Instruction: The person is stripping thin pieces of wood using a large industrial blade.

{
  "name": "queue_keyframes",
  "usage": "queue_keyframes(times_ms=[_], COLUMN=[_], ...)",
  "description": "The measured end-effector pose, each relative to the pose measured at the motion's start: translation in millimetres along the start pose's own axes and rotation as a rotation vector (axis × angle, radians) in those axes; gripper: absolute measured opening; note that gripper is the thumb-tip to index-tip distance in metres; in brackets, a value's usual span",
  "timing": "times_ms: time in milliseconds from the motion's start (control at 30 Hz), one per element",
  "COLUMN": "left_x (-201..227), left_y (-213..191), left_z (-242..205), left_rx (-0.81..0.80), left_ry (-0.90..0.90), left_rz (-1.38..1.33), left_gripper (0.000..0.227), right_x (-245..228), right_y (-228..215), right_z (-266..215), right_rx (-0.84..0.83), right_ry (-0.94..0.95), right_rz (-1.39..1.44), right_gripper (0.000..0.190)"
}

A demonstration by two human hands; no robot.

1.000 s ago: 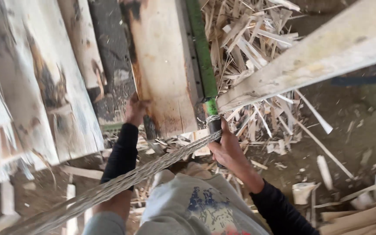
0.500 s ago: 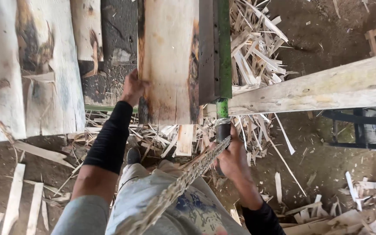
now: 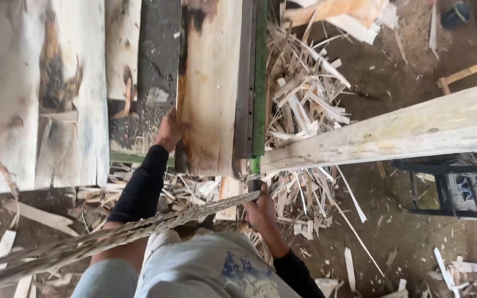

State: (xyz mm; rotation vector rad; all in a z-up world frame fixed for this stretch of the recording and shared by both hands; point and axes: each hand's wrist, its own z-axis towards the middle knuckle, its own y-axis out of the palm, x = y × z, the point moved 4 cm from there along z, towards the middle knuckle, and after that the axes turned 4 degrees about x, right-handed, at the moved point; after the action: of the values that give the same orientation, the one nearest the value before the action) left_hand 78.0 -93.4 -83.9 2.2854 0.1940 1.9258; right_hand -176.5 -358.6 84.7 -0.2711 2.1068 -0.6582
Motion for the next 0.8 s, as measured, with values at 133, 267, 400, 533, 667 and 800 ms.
queue_keyframes(times_ms=[133,267,400,533,667,800], left_x=[-9.3,-18.9,9.0,-14.1,-119.8,-142.1], left_y=[-3.6,-8.2,-6.5,-19.5,-60.8,-51.3], left_z=[-8.1,-37.8,-97.3,-163.8,-221.9,-248.8], left_rx=[0.017,0.005,0.013,0.008,-0.054,-0.149], left_ry=[0.007,0.145,0.124,-0.163,-0.06,-0.269], left_rz=[0.095,0.249,0.367,-0.012,-0.149,-0.116], left_gripper=[0.061,0.063,0.07,0.079,0.075,0.058], right_x=[-22.7,-42.3,-19.5,-59.0,-47.3,-39.8], right_y=[-18.9,-33.4,-40.0,-55.8,-58.5,-54.0], right_z=[-14.0,-26.8,-10.7,-30.6,-25.8,-21.6], right_rx=[-0.062,-0.095,-0.128,-0.118,-0.106,-0.144], right_ry=[-0.122,-0.066,-0.045,-0.392,-0.669,-0.717], right_rz=[0.16,0.226,0.24,0.152,0.022,-0.005], right_gripper=[0.051,0.052,0.049,0.031,0.023,0.02])
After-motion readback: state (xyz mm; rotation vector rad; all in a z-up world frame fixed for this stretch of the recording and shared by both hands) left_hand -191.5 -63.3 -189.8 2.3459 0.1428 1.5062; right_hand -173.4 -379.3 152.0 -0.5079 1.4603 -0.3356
